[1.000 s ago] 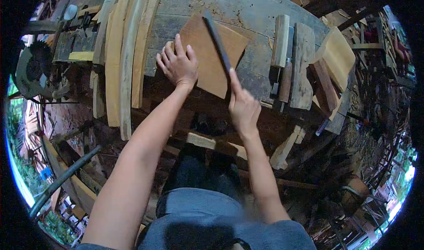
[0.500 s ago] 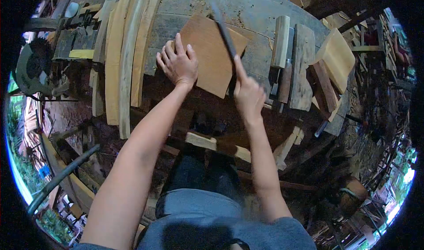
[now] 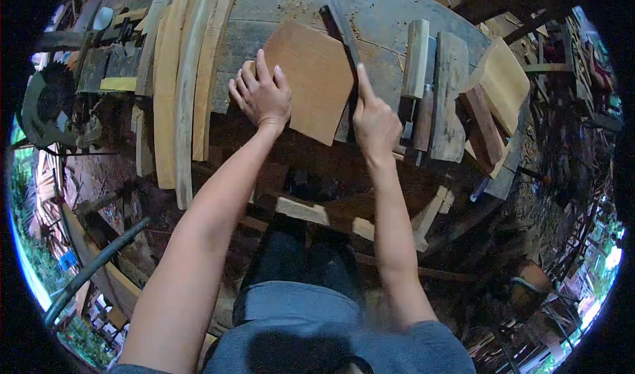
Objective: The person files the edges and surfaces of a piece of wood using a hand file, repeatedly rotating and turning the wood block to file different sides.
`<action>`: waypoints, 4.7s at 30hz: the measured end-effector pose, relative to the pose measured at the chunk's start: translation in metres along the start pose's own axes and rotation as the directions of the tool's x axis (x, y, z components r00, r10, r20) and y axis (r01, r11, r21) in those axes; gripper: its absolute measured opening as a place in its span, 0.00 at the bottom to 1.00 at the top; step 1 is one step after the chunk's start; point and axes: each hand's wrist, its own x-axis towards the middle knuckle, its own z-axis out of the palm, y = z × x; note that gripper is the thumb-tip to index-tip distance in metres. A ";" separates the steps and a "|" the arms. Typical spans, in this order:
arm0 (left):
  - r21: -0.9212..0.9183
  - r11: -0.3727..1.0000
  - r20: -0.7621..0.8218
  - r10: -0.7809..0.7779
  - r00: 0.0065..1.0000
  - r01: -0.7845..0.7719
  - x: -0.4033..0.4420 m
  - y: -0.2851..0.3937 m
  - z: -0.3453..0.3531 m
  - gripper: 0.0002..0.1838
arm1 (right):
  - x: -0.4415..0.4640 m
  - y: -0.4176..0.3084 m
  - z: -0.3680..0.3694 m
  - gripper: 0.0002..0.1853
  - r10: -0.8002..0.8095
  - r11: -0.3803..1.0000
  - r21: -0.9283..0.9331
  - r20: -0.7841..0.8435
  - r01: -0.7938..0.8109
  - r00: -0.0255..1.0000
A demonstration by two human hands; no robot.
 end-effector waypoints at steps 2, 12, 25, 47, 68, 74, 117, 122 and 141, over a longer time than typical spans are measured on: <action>-0.006 1.000 0.005 0.007 1.000 -0.007 0.002 -0.001 0.001 0.26 | 0.008 -0.003 0.001 0.33 0.031 0.999 0.038 -0.069 -0.029 0.997; -0.051 0.999 -0.008 0.002 1.000 -0.003 0.001 0.000 0.001 0.27 | -0.033 -0.009 0.000 0.33 0.007 0.997 0.071 -0.013 -0.006 1.000; 0.011 1.000 -0.026 0.014 1.000 -0.014 0.000 -0.001 0.003 0.26 | -0.020 -0.009 -0.003 0.34 0.038 0.989 0.140 0.023 -0.040 0.999; -0.046 0.999 -0.008 -0.001 1.000 0.000 -0.002 -0.001 0.001 0.26 | -0.057 -0.017 -0.004 0.34 0.040 0.988 0.141 0.097 -0.054 0.994; -0.022 0.999 -0.040 -0.025 0.999 0.024 0.000 0.000 0.005 0.26 | -0.008 0.016 0.007 0.24 0.183 0.773 0.631 -0.120 -0.067 0.976; -0.065 0.997 -0.020 -0.043 0.999 0.042 -0.002 -0.004 0.013 0.27 | -0.005 0.020 0.009 0.24 0.320 0.674 0.692 0.042 -0.259 0.946; -0.672 0.511 0.664 0.093 0.742 0.536 0.045 -0.056 -0.136 0.25 | -0.159 0.094 -0.073 0.23 0.139 0.776 0.631 -0.194 0.015 0.971; -0.271 0.916 0.361 0.381 0.851 -0.295 0.044 -0.017 -0.215 0.28 | -0.163 0.082 -0.079 0.24 0.208 0.758 0.640 -0.060 -0.122 0.976; -0.694 0.571 0.714 0.465 0.524 0.439 0.055 -0.092 -0.128 0.23 | -0.159 0.042 -0.096 0.24 0.172 0.793 0.585 0.049 -0.167 0.984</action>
